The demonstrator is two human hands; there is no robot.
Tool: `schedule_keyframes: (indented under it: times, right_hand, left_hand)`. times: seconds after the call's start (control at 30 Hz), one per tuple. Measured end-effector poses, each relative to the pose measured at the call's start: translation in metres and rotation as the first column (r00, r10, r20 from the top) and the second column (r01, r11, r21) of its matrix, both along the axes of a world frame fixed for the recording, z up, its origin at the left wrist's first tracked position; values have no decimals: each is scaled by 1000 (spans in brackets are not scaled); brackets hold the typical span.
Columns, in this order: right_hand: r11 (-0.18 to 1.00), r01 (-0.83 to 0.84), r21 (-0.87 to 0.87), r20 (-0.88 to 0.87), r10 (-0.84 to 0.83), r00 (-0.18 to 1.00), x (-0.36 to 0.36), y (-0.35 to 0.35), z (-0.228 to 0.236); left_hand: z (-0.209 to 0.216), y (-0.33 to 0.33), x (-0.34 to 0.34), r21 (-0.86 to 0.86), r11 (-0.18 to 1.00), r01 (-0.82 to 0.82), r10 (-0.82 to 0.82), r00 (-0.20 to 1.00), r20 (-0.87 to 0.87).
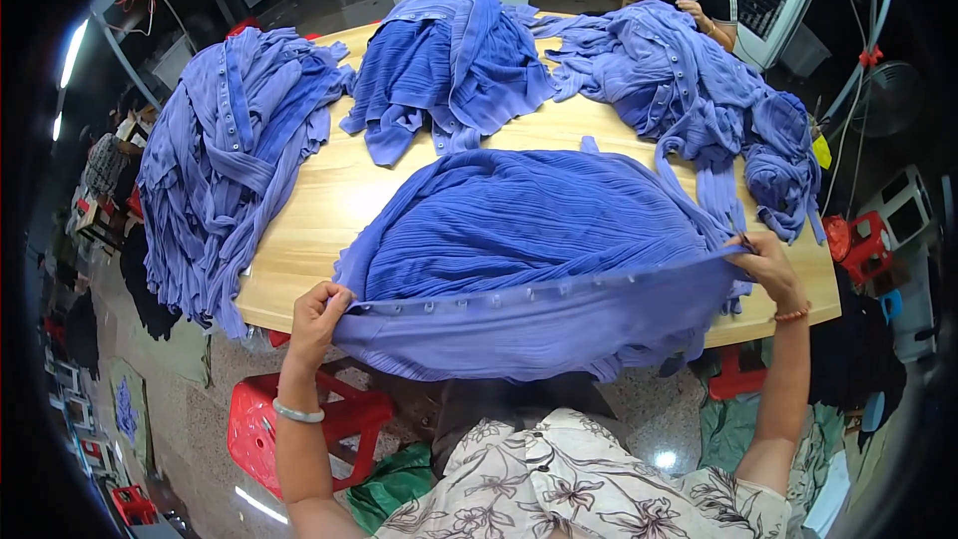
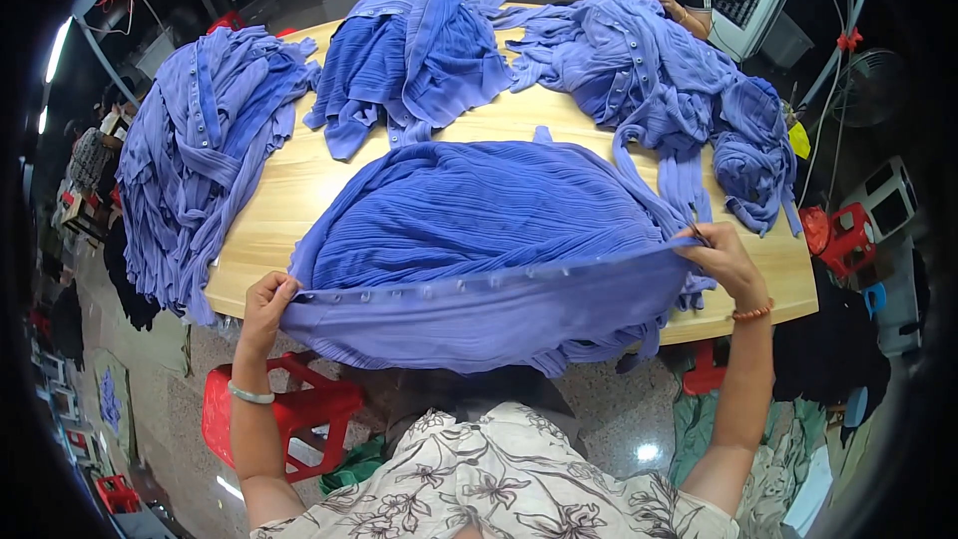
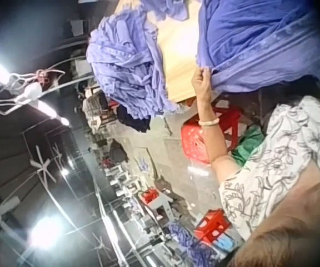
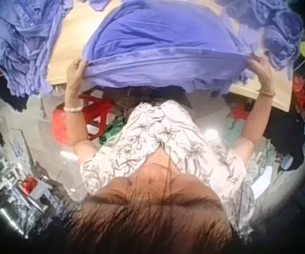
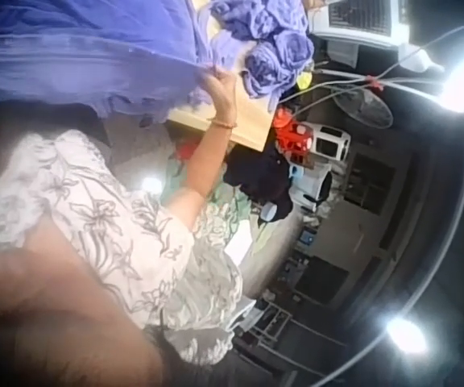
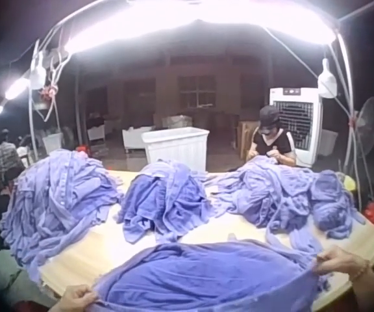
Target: Processing blue fabric panels with hooks using a small hand tool to trim or separate them.
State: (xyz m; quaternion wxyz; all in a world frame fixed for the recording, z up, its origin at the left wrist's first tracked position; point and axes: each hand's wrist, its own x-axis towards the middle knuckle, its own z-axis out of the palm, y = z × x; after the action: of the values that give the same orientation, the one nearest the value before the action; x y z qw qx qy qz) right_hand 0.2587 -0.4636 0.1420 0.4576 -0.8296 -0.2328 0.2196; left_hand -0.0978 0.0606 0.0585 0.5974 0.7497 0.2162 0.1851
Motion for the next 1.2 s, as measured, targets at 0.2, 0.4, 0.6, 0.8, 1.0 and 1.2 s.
schedule_keyframes:
  times: [0.2,0.4,0.6,0.8,1.0,1.2]
  right_hand:
    - [982,191,-7,-209,-188,960,28,-1,-57]
    - [955,296,-18,42,-295,955,58,-31,-86]
    - [943,327,68,403,-326,855,79,6,-71]
    - [998,42,-53,467,-12,884,107,105,-57]
    - [893,-241,-380,269,355,895,128,189,-56]
    - [937,-221,-269,244,289,926,145,192,-72]
  left_hand:
    - [-12,2,-5,-60,998,-11,9,999,-37]
    - [7,-1,2,130,991,9,25,966,-256]
    - [11,15,42,432,874,-223,281,957,-75]
    - [1,48,148,281,960,10,64,966,-251]
    - [-15,71,182,9,966,260,-220,835,-505]
    - [-3,63,178,141,980,138,-82,935,-346]
